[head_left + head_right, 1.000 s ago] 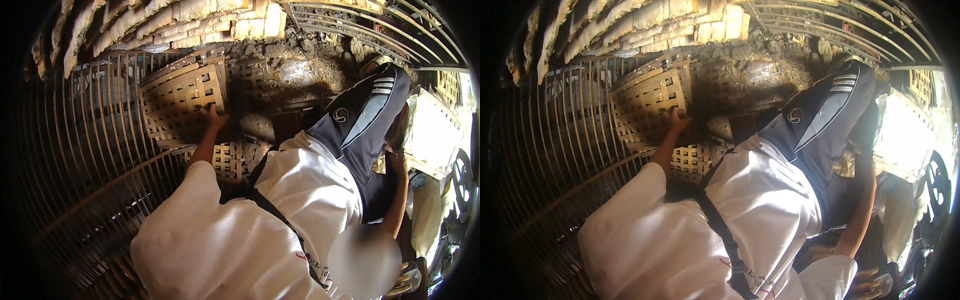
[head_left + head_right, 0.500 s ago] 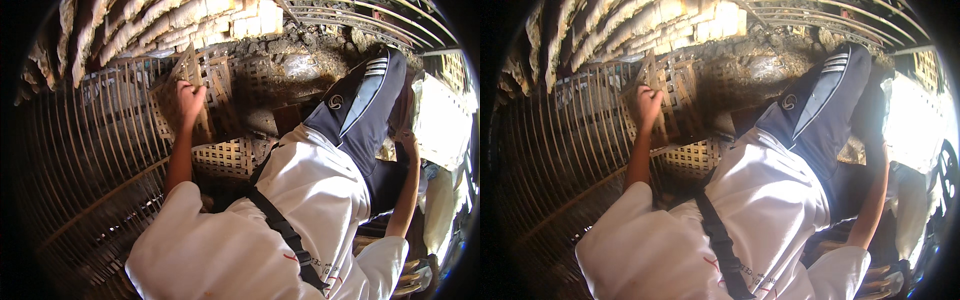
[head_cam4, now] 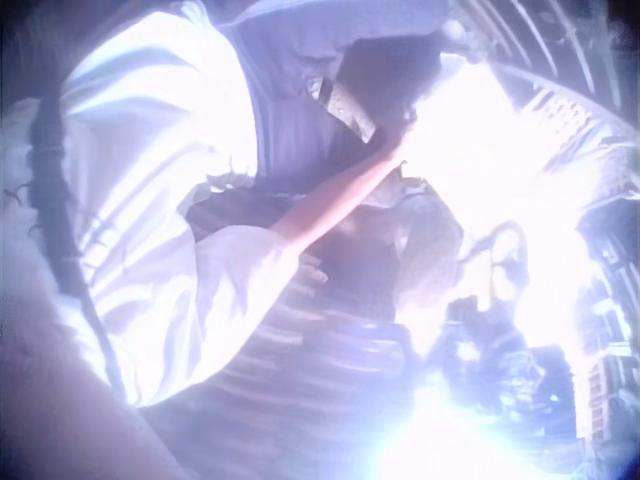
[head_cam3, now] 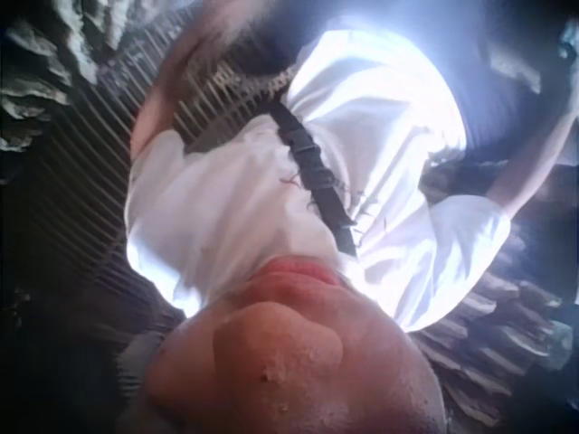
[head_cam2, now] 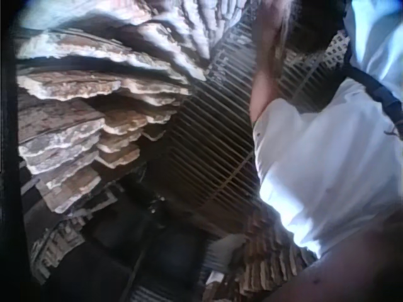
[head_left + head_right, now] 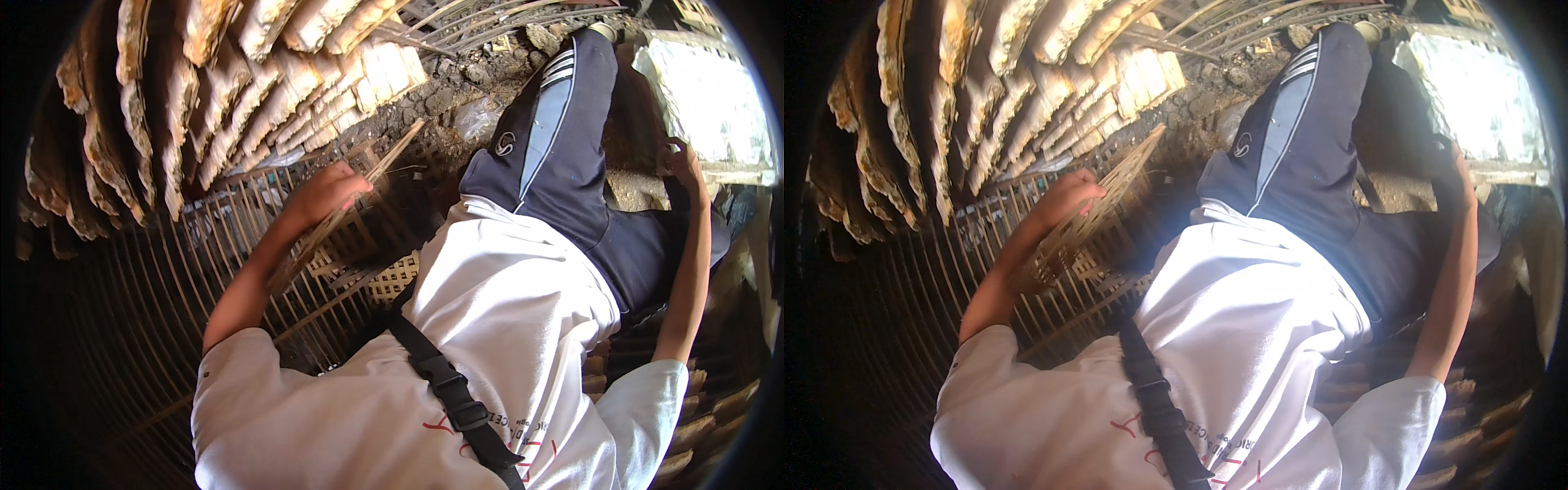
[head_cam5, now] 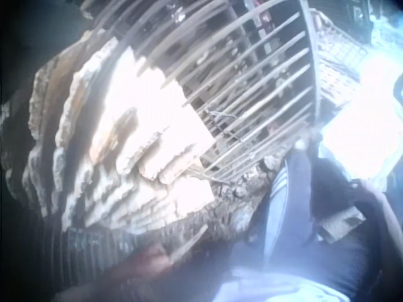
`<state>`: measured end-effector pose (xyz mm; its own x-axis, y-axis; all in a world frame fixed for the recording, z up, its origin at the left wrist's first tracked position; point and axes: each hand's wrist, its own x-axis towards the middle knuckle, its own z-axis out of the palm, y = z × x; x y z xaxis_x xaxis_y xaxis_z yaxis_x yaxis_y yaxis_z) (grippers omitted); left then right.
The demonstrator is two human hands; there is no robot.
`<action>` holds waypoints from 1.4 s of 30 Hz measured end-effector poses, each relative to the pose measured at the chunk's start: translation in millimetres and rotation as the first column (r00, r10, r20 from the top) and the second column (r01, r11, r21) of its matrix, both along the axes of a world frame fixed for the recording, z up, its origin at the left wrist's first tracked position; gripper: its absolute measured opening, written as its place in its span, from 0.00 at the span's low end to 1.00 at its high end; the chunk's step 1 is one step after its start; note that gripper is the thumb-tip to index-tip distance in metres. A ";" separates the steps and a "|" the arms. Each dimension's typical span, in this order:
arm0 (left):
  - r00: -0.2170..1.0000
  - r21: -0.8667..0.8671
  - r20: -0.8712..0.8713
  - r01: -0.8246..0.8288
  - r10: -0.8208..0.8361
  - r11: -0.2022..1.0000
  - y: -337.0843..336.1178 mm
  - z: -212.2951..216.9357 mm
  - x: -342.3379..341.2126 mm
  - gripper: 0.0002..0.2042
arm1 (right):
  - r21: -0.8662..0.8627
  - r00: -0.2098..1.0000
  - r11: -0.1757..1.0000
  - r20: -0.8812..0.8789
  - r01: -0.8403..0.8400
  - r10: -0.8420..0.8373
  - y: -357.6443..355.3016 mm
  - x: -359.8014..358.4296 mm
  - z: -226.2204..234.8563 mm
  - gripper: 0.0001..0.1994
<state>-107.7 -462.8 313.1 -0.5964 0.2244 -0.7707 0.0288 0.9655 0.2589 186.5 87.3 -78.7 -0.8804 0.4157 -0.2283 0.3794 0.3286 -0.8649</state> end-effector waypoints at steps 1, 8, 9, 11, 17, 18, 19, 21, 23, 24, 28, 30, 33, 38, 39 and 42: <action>0.999 -0.018 0.040 -0.019 0.020 1.000 10.0 4.2 -1.1 0.18 | -0.001 1.000 1.000 0.003 0.003 -0.003 1.4 2.7 3.1 0.17; 0.975 0.177 0.215 -0.102 0.063 0.979 104.5 57.9 4.8 0.17 | -0.167 0.991 0.980 0.102 0.104 -0.088 -2.2 11.4 24.3 0.19; 0.974 0.230 0.221 -0.106 0.054 0.967 118.5 62.2 10.4 0.17 | -0.174 0.992 0.979 0.085 0.108 -0.094 -0.7 11.6 19.7 0.20; 0.976 0.289 0.208 -0.004 -0.059 0.957 156.0 74.1 18.5 0.16 | -0.207 0.987 0.966 0.076 0.152 -0.140 5.2 18.0 9.6 0.20; 0.932 0.493 0.087 0.267 -0.353 0.828 214.0 82.7 26.9 0.19 | -0.171 0.971 0.966 0.179 0.191 -0.160 5.4 10.3 17.2 0.22; 0.909 0.565 0.029 0.328 -0.415 0.757 226.7 80.8 24.9 0.22 | 0.008 0.964 0.987 0.216 0.160 -0.158 12.9 13.2 4.8 0.22; 0.918 0.591 0.017 0.310 -0.396 0.745 232.0 77.3 22.4 0.21 | -0.007 0.966 0.986 0.201 0.169 -0.164 12.5 12.2 3.4 0.22; 0.927 0.606 0.014 0.290 -0.375 0.741 244.3 76.5 9.2 0.19 | 0.121 0.967 0.977 0.167 0.175 -0.194 8.1 13.2 10.6 0.22; 0.927 0.581 0.025 0.291 -0.374 0.760 263.7 83.9 -6.6 0.18 | 0.225 0.974 0.957 0.088 0.185 -0.209 13.8 21.6 -7.0 0.21; 0.900 0.552 -0.036 0.380 -0.434 0.742 275.0 91.7 -11.1 0.19 | 0.204 0.966 0.963 0.154 0.177 -0.210 11.9 18.3 0.0 0.22; 0.769 0.587 -0.252 0.604 -0.587 0.539 326.1 120.3 -9.8 0.23 | 0.177 0.949 0.940 0.072 0.291 -0.307 4.2 12.8 26.4 0.35; 0.706 0.532 -0.315 0.685 -0.635 0.498 347.7 145.1 2.7 0.22 | 0.169 0.882 0.875 -0.226 0.455 -0.415 -4.9 9.9 59.9 0.43; 0.521 0.430 -0.260 0.816 -0.813 0.386 378.6 191.7 8.7 0.21 | 0.224 0.703 0.752 -0.585 0.620 -0.405 -8.5 -13.7 102.6 0.52; 0.008 0.372 -0.129 0.927 -0.992 -0.041 469.1 219.2 73.4 0.20 | 0.091 0.645 0.804 -0.652 0.588 -0.398 -20.3 -13.0 129.2 0.29; -0.030 0.360 -0.139 0.930 -0.990 -0.079 485.8 229.1 72.1 0.20 | -0.190 0.639 0.872 -0.614 0.451 -0.464 -28.7 -14.0 131.1 0.21; -0.200 0.062 -0.450 0.965 -0.870 -0.254 529.1 259.0 64.7 0.17 | -0.399 0.430 0.704 -0.583 0.588 -0.689 -36.0 -13.5 146.5 0.07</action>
